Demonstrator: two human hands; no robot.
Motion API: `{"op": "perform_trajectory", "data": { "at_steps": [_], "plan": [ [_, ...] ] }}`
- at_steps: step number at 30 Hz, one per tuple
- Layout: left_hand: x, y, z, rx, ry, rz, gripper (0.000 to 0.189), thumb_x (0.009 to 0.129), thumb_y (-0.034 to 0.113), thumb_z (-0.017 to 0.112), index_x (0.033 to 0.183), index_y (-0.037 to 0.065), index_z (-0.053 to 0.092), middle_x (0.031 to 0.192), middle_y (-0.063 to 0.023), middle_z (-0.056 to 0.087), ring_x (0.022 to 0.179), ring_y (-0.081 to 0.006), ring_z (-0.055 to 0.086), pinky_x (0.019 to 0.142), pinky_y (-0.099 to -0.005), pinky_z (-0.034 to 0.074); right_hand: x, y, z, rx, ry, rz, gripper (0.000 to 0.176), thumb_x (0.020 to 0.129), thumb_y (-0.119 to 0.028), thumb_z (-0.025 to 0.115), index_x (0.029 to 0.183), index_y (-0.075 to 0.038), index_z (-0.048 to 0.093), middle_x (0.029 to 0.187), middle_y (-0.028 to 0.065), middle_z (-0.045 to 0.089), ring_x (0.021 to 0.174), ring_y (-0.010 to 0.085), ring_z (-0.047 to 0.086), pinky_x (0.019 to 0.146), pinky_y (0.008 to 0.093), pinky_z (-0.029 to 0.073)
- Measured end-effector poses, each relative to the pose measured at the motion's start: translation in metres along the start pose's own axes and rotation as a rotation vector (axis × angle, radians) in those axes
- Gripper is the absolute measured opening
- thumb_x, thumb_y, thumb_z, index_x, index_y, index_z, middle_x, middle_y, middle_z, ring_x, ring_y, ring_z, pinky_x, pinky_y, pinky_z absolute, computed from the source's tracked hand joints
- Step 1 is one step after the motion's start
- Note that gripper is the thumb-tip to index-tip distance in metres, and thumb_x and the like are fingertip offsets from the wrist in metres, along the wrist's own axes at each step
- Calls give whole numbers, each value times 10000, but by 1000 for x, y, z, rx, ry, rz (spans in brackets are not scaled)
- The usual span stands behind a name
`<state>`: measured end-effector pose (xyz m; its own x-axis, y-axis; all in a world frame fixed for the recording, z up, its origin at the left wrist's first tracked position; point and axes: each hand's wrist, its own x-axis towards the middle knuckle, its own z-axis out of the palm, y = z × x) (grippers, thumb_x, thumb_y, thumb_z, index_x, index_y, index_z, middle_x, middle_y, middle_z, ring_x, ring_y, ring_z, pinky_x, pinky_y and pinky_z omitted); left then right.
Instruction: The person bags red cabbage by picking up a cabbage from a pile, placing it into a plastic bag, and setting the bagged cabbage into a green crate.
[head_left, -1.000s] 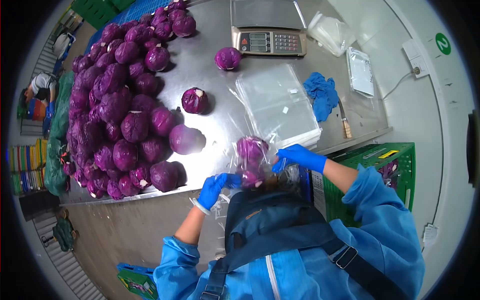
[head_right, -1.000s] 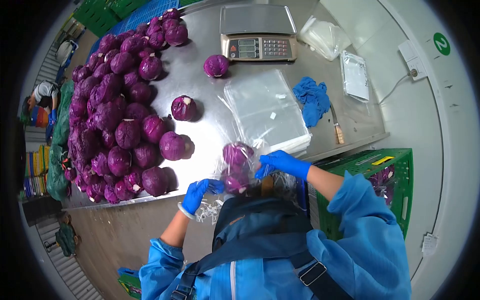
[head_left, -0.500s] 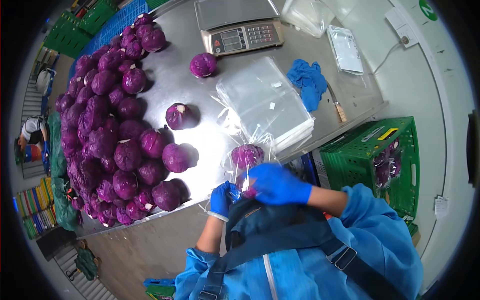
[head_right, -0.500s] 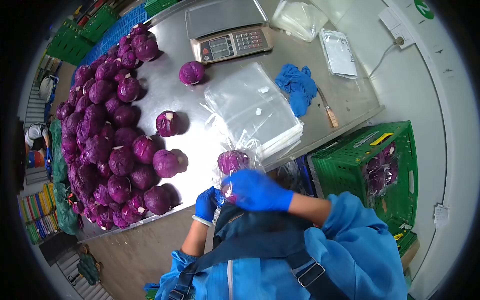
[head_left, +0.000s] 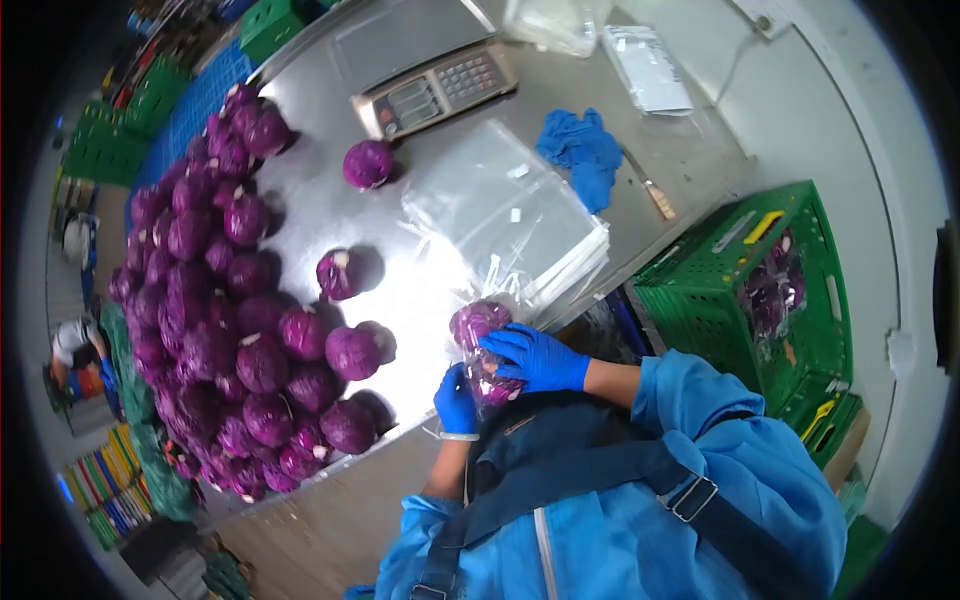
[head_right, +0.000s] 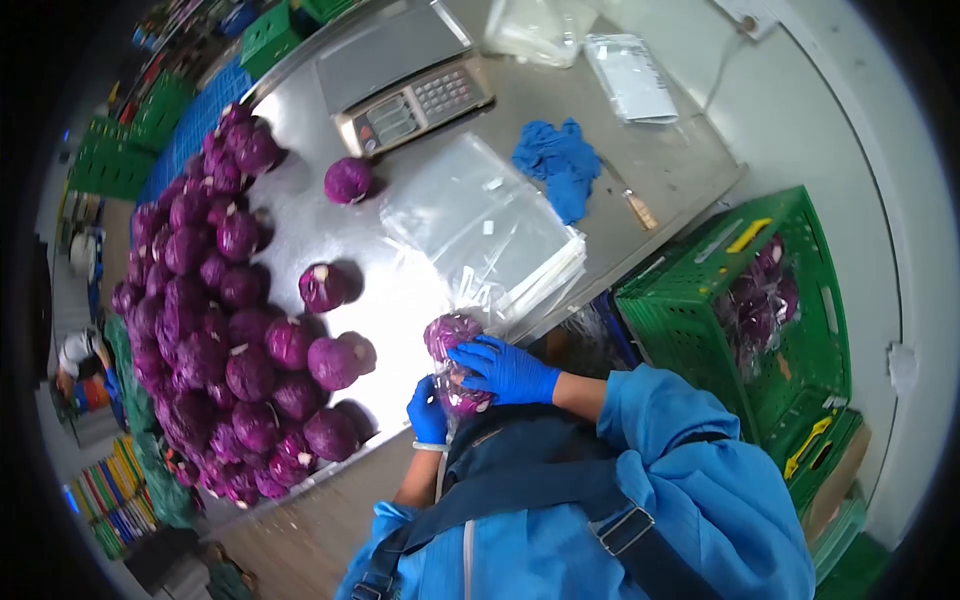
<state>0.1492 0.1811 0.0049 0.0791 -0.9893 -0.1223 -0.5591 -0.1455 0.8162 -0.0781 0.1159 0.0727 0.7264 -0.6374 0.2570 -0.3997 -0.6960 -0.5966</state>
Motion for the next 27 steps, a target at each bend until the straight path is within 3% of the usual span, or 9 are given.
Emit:
{"op": "perform_trajectory", "data": {
  "at_steps": [5, 7, 10, 13, 16, 18, 23, 26, 27],
  "plan": [
    [21, 10, -42, -491, -311, -212, 385, 813, 9, 593, 1190, -30, 526, 1092, -98, 584, 946, -183, 561, 822, -306, 474, 23, 14, -20, 180, 250, 38, 741, 652, -398, 779, 1269, -101, 497, 1315, 138, 470, 1195, 351, 459, 999, 443, 389],
    [43, 33, -72, -165, -317, -117, 447, 680, -6, 702, 1097, 12, 542, 959, -32, 558, 868, -143, 518, 792, -285, 431, 37, 20, -38, 536, 198, 380, 806, 604, -427, 831, 1251, -69, 511, 1108, 143, 621, 1046, 327, 594, 927, 392, 454],
    [76, 128, -71, -505, -450, 160, 258, 774, -45, 607, 995, 41, 507, 898, -24, 517, 846, -134, 494, 765, -266, 427, 45, 8, -81, 1168, 387, 735, 756, 689, -356, 813, 1287, -28, 486, 1185, 88, 604, 1087, 187, 563, 973, 305, 423],
    [72, 213, -63, -166, -192, 303, 358, 813, -32, 576, 1157, -20, 481, 1103, -74, 543, 970, -171, 521, 866, -303, 429, 16, -16, -132, 1382, 670, 635, 800, 703, -332, 810, 1358, -69, 433, 1276, 98, 537, 1199, 201, 486, 1018, 324, 387],
    [53, 263, -19, -40, -89, 520, 607, 826, -41, 549, 1393, -32, 333, 1310, -151, 482, 1136, -225, 496, 990, -358, 386, -22, -43, -173, 1263, 928, 102, 1002, 639, -241, 863, 1434, -81, 275, 1355, 87, 445, 1242, 198, 439, 1061, 350, 345],
    [33, 288, 25, -349, 43, 516, 558, 835, -17, 558, 1362, -31, 373, 1272, -140, 508, 1112, -212, 503, 958, -336, 401, -67, -55, -207, 878, 948, 93, 1143, 564, -158, 892, 1454, -93, 178, 1435, 67, 327, 1308, 189, 359, 1077, 350, 326],
    [-23, 432, 61, -122, -531, 808, 549, 729, 53, 713, 1228, -36, 503, 1069, -174, 587, 925, -268, 568, 763, -325, 459, -191, -103, -292, 1123, 1296, 474, 871, 602, 17, 741, 1381, -60, 360, 1328, 98, 460, 1240, 228, 444, 1045, 378, 384],
    [-21, 445, 69, -86, -448, 1357, 519, 728, 23, 665, 1221, -36, 514, 1158, -183, 557, 891, -255, 557, 823, -349, 449, -297, -94, -296, 1183, 1603, 288, 662, 804, -273, 653, 1383, -107, 379, 1325, 114, 487, 1194, 302, 495, 1015, 468, 415],
    [-14, 434, 71, -77, -464, 1239, 502, 741, 22, 653, 1222, -27, 518, 1168, -177, 554, 886, -248, 556, 827, -347, 446, -334, -92, -303, 1097, 1656, 362, 667, 815, -350, 632, 1385, -108, 381, 1325, 111, 493, 1191, 290, 499, 1019, 462, 409]
  ]
}}
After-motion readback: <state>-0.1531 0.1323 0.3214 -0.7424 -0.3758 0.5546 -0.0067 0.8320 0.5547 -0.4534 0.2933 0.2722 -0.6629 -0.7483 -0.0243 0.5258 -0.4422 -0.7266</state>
